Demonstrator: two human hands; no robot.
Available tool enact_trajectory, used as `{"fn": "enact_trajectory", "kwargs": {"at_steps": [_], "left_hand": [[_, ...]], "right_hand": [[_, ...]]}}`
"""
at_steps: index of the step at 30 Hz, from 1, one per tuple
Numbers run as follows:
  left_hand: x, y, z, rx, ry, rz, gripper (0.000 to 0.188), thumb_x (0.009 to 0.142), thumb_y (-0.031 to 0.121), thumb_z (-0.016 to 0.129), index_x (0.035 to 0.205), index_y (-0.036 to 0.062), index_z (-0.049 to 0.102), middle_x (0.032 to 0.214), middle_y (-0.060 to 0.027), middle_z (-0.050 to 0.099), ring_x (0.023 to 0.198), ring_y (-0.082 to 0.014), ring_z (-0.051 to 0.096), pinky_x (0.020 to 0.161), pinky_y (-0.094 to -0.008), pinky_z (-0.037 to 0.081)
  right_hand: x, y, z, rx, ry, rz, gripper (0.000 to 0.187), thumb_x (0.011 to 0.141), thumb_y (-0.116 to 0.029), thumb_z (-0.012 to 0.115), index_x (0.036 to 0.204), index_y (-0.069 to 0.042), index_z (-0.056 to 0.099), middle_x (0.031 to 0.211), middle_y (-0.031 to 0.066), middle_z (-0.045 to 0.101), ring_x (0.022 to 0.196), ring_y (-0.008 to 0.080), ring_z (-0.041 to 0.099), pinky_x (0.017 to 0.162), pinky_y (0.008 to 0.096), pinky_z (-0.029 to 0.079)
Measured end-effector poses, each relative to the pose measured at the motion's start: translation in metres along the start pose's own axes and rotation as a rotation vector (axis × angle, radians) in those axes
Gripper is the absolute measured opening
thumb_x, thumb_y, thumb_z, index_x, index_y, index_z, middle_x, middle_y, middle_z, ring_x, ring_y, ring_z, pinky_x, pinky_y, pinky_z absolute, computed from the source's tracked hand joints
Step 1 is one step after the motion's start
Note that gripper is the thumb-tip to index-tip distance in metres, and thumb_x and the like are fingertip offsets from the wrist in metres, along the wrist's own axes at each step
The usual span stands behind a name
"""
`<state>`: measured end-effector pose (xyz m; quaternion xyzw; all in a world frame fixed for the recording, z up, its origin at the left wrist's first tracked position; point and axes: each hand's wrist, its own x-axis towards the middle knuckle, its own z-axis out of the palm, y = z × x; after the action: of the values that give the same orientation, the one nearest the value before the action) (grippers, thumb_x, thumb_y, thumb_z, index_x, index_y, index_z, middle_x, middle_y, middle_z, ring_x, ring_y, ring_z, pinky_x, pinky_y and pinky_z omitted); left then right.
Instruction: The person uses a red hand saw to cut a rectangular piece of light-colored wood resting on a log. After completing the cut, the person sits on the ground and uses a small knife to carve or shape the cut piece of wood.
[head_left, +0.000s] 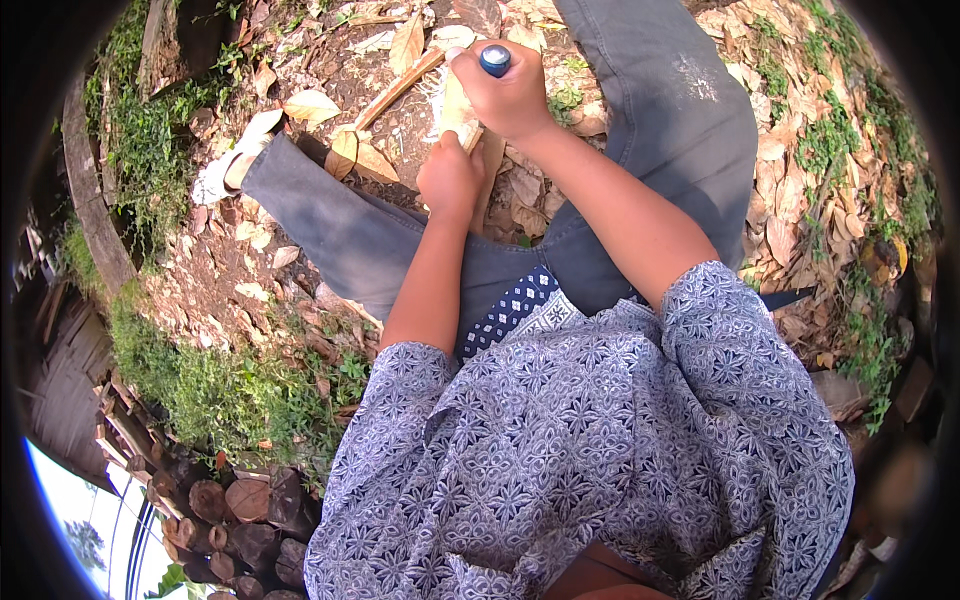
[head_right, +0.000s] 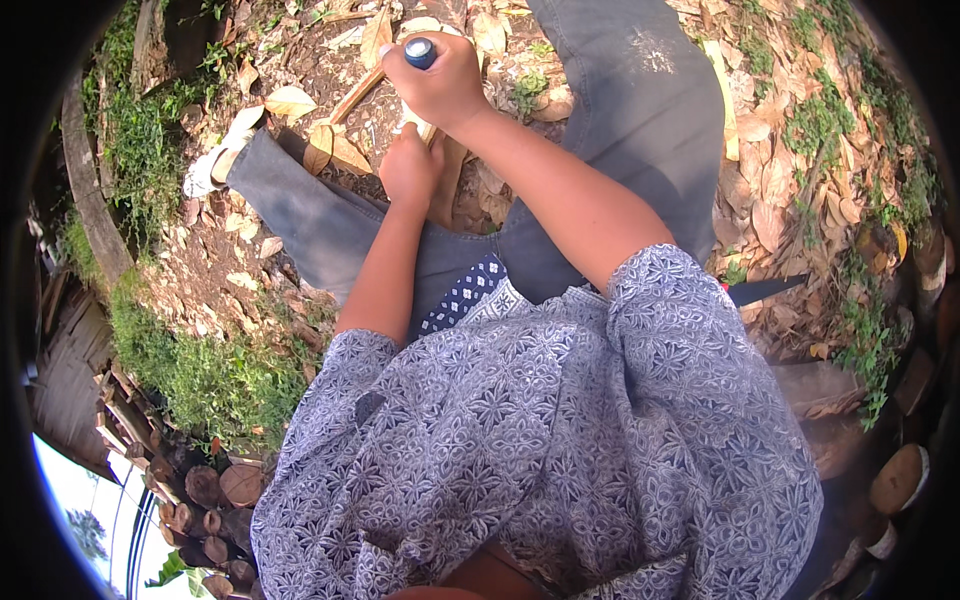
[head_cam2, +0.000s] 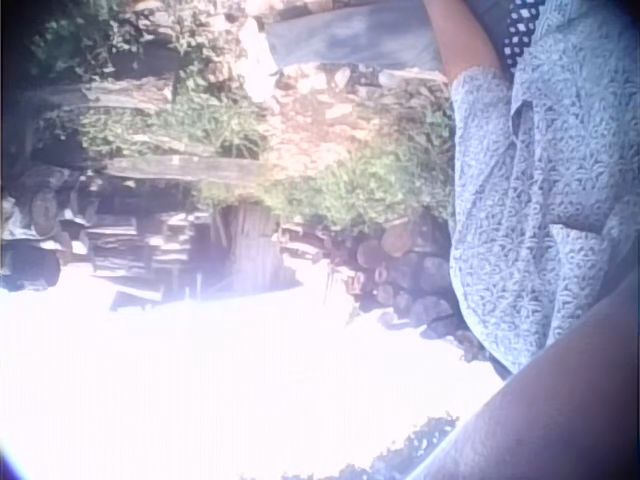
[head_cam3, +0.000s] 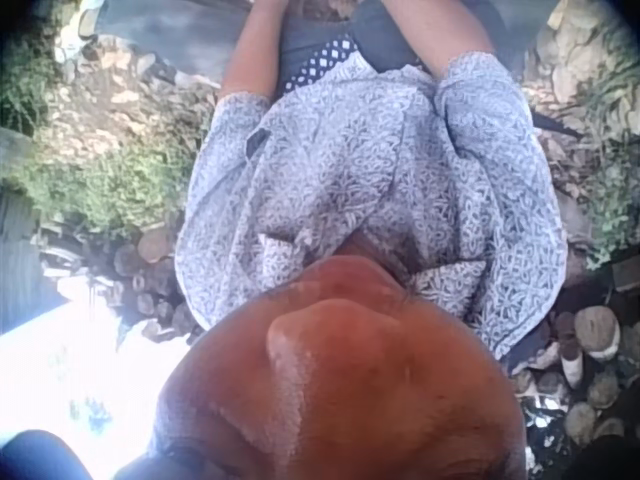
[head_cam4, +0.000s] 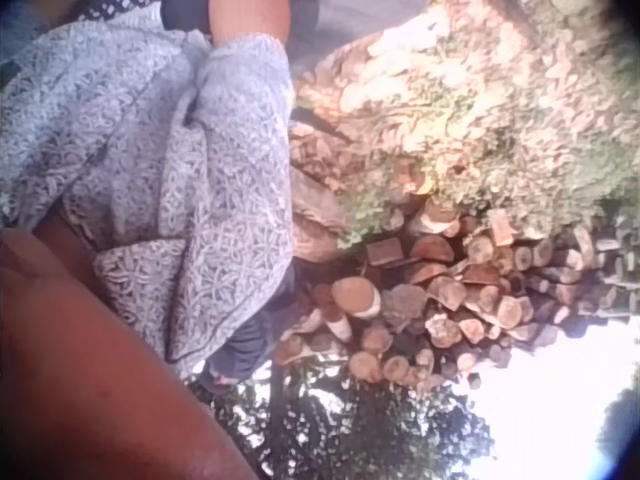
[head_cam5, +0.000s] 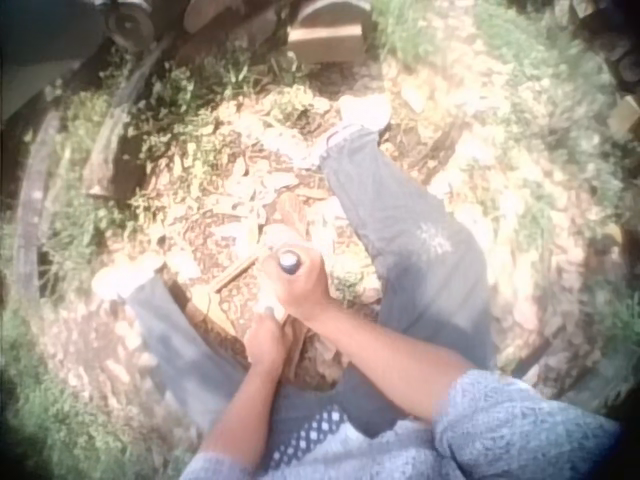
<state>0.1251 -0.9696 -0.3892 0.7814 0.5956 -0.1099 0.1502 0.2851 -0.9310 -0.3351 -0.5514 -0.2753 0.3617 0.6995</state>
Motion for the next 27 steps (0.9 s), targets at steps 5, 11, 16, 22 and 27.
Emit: {"fn": "enact_trajectory", "kwargs": {"at_steps": [5,11,16,22,27], "left_hand": [[-0.001,0.0,0.001,-0.004,0.017,-0.018,0.039,0.089,0.04,0.074,0.096,0.004,0.061,0.091,-0.0189,0.073,0.083,-0.0406,0.072,0.073,-0.0516,0.057],[0.002,0.001,-0.001,0.006,-0.012,-0.011,0.038,0.089,0.039,0.075,0.097,0.0046,0.061,0.091,-0.0181,0.072,0.082,-0.0406,0.072,0.073,-0.0512,0.057],[-0.003,0.0,0.0,0.014,-0.003,-0.027,0.04,0.088,0.04,0.075,0.098,0.0041,0.061,0.092,-0.0185,0.073,0.081,-0.0405,0.073,0.073,-0.0509,0.058],[-0.002,0.002,-0.003,0.019,-0.044,-0.045,0.041,0.089,0.042,0.074,0.1,0.0045,0.061,0.091,-0.0186,0.073,0.082,-0.0408,0.073,0.074,-0.051,0.058],[0.001,0.001,0.003,0.022,-0.015,-0.06,0.044,0.09,0.044,0.073,0.104,0.0037,0.062,0.09,-0.0199,0.073,0.082,-0.0401,0.073,0.074,-0.0494,0.059]], "right_hand": [[0.012,-0.017,-0.005,0.061,-0.016,-0.076,0.038,0.093,-0.011,0.069,0.058,-0.006,0.055,0.053,-0.0017,0.054,0.049,0.0068,0.051,0.047,0.0271,0.04],[-0.001,-0.004,0.004,-0.008,0.029,0.0,0.039,0.09,-0.021,0.072,0.058,-0.005,0.054,0.051,-0.004,0.047,0.051,0.0059,0.044,0.048,0.0304,0.036],[0.006,-0.027,-0.001,0.074,0.002,0.018,0.038,0.089,-0.019,0.072,0.058,-0.005,0.056,0.05,-0.0032,0.048,0.05,0.0063,0.044,0.047,0.0313,0.036],[-0.003,0.003,0.003,-0.022,0.046,0.053,0.037,0.087,-0.018,0.071,0.057,-0.006,0.053,0.051,-0.0026,0.046,0.05,0.0073,0.043,0.048,0.0336,0.035],[-0.004,0.006,0.0,-0.022,0.045,0.044,0.037,0.087,-0.018,0.07,0.058,-0.006,0.053,0.05,-0.0025,0.046,0.05,0.007,0.043,0.047,0.0343,0.035]]}}
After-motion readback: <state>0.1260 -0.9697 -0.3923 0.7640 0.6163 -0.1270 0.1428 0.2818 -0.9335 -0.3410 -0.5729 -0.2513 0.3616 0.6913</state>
